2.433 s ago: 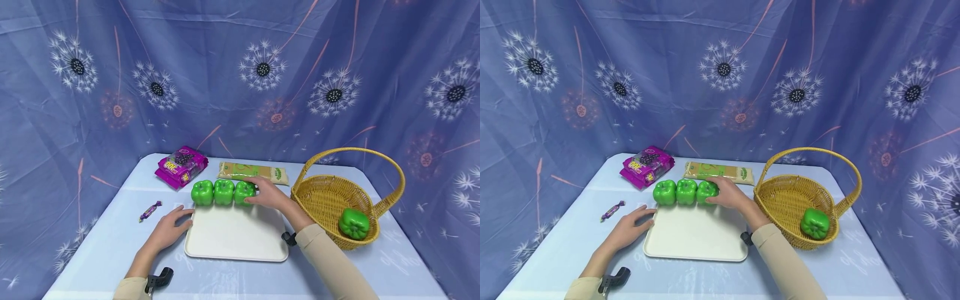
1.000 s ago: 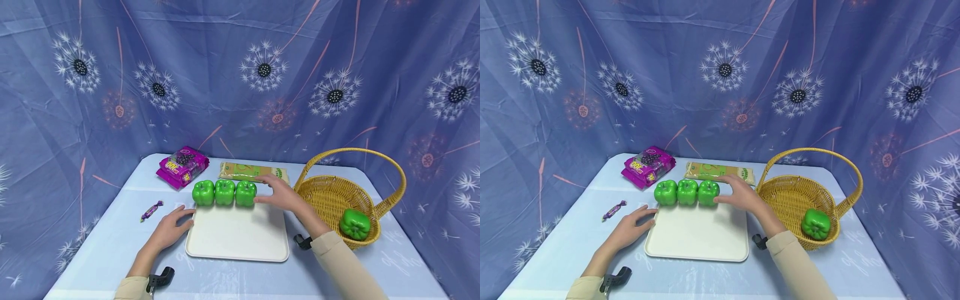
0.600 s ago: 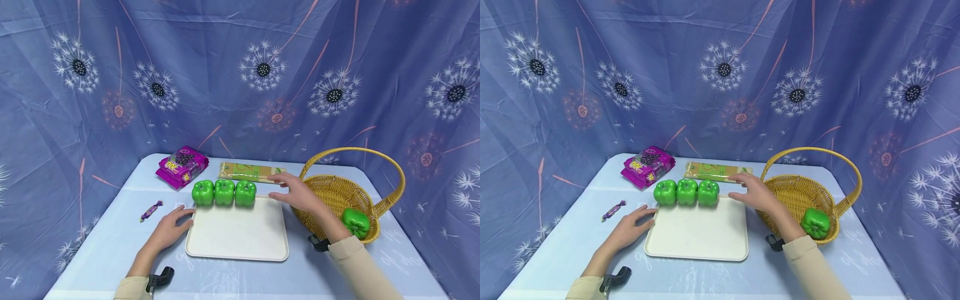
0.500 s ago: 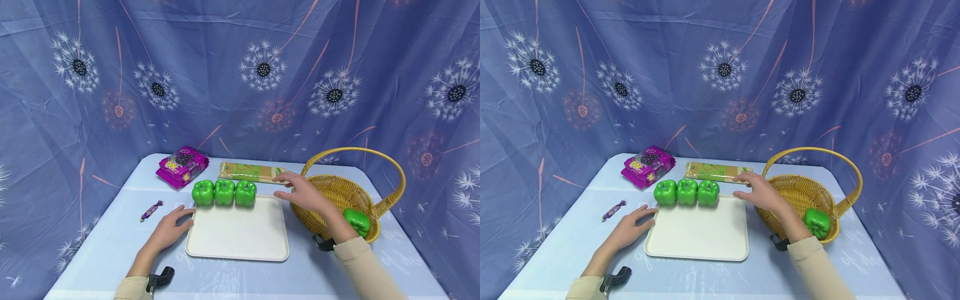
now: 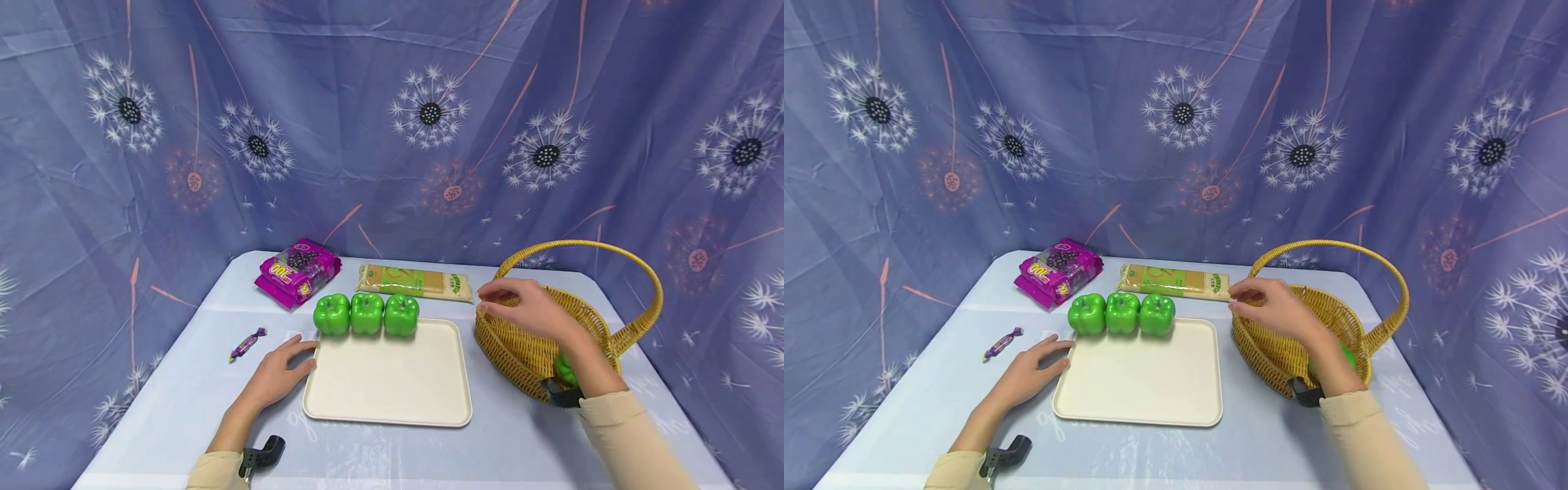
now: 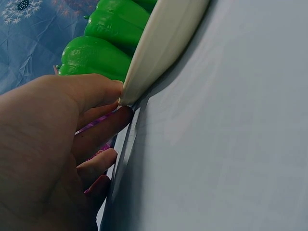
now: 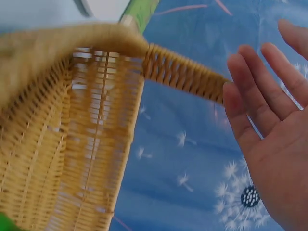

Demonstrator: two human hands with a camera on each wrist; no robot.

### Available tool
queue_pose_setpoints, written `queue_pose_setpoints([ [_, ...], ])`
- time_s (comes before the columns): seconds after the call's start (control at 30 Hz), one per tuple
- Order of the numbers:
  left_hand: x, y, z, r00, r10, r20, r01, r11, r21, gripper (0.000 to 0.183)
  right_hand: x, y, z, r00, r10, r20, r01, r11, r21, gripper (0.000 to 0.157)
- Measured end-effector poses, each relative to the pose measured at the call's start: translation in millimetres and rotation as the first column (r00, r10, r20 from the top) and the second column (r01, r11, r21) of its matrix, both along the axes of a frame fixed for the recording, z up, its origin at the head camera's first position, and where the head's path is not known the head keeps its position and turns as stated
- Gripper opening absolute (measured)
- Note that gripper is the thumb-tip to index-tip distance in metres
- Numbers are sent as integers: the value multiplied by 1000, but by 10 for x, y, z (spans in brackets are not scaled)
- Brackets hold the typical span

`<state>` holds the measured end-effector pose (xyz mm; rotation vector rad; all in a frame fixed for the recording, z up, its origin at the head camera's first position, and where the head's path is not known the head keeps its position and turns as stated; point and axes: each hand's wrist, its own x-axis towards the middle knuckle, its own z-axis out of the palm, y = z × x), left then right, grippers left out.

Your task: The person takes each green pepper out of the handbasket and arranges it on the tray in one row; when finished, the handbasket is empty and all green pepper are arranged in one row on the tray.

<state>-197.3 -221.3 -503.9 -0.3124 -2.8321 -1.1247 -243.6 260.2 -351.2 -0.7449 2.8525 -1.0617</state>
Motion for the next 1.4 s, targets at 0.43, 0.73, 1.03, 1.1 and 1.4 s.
queue_pose_setpoints([
  [0.43,3,-10,-10,1000,-3,7,3,1000,3,38,-8,410,-56,999,-38,-35,40,998,45,39],
  [0.73,5,-9,-20,1000,-6,3,6,1000,-3,38,14,712,-101,994,-108,-19,109,992,58,38],
  [1.03,-5,0,14,1000,0,2,0,1000,-8,38,93,994,-100,992,-127,-14,127,986,111,41],
  [1.1,-4,-2,17,1000,-2,1,2,1000,-8,38,114,1038,-117,992,-124,-14,125,985,122,42],
  [1.4,5,2,14,1000,-7,-2,7,1000,-3,38,216,1189,-172,991,-125,-38,129,982,137,44],
])
